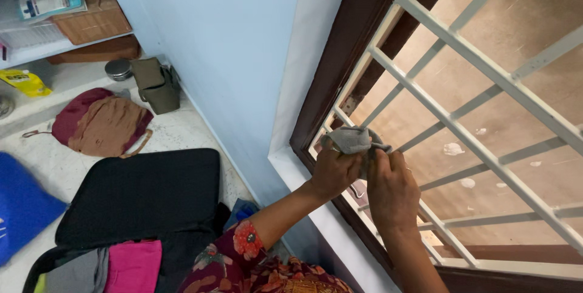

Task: The person wipes the metal frame and bars of a window with a grey cloth, moving the cloth along different sections of the frame and between the white bars.

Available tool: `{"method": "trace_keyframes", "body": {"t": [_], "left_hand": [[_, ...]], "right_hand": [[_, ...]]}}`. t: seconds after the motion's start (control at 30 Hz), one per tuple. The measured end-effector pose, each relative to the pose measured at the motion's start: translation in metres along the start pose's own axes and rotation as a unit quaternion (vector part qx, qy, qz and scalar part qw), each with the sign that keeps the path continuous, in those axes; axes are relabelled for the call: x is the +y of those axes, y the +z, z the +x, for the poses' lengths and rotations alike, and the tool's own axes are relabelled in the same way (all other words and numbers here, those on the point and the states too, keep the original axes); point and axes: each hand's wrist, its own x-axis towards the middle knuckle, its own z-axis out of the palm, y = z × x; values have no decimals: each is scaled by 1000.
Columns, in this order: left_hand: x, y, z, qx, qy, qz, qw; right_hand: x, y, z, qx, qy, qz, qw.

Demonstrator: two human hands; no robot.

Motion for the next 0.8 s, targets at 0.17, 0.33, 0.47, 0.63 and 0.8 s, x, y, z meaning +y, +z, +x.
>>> {"method": "trace_keyframes", "body": {"t": [0.17,0.33,0.47,0.63,0.8], "left_hand": [[5,12,15,24,-90,-65,993],[3,32,75,30,22,-164,986],[-3,13,77,-76,-136,-197,968],[11,-6,80,84,-25,-130,988],[8,-8,137,73,58,16,996]], "right_hand": [[-7,-26,-1,119,3,86,989],[-19,-31,38,264,-148,62,951],[-19,-29,47,198,-110,108,968],[-26,-40,48,317,-163,88,930],[-36,-62,91,287,-162,-120,936]]}}
